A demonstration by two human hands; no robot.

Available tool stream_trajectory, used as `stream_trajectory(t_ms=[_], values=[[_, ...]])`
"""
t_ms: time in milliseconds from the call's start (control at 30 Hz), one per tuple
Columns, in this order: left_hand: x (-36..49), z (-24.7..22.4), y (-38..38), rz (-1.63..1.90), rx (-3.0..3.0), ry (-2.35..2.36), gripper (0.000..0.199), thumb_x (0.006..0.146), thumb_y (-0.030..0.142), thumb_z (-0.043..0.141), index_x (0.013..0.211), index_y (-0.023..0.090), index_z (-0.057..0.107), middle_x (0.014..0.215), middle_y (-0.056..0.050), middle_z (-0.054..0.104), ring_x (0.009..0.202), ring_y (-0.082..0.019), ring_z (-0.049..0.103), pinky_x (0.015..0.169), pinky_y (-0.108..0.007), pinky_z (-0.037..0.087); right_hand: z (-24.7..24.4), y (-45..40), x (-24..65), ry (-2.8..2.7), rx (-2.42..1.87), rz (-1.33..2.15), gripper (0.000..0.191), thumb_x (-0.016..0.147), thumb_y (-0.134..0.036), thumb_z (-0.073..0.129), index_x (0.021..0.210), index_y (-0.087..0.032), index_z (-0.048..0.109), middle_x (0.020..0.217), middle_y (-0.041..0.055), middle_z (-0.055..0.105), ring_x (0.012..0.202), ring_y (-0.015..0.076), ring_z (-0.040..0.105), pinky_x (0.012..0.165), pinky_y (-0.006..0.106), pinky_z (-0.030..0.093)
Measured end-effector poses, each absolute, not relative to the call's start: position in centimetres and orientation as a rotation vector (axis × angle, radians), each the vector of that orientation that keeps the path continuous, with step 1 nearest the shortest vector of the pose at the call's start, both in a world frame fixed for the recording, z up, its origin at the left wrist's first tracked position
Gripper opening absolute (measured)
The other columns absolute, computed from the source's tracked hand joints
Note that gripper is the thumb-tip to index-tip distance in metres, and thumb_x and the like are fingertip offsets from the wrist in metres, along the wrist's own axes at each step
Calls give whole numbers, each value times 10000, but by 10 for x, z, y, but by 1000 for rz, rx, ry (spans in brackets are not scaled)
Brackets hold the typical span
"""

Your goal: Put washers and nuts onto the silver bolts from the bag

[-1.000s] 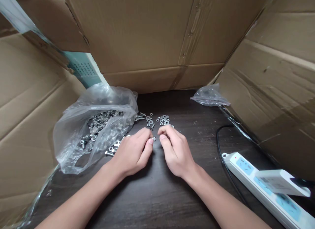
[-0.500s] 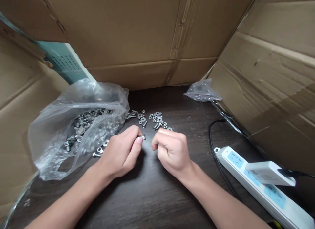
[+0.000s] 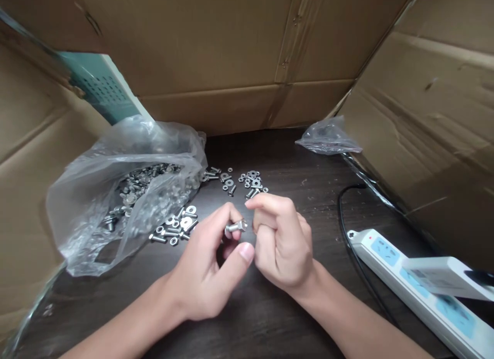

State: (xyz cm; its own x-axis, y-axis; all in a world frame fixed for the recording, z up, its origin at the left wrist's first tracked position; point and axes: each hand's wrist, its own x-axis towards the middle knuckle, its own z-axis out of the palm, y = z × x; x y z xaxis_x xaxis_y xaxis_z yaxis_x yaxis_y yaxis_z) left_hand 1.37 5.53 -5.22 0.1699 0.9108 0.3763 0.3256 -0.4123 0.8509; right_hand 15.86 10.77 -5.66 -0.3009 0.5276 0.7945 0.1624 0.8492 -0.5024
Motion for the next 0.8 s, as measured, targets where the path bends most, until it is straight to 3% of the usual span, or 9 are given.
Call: stream_trajectory(t_ms=[133,267,800], values=[[22,-51,49,1251,1731,1084,174,946,308,536,887,187,426,778,13,410,671,-115,396,603,-266,380,-55,100,160,-1842,-444,520,341,903,-17,473,1177,-220,480,800,-17,682,656,122,694,588,229,547],[24,-50,49,1263,1724,1060,158,924,283,550,883,184,435,774,7,422,669,-115,402,593,-270,386,-57,95,160,-1836,-472,591,353,919,-21,475,1187,-251,479,853,-7,711,688,143,720,644,268,590],[25,-50,48,1281,1746,1041,170,896,250,562,859,183,411,766,18,394,664,-105,379,590,-277,363,-57,94,163,-1901,-474,582,328,916,-66,483,1177,-265,460,852,-6,703,655,154,708,628,311,586]])
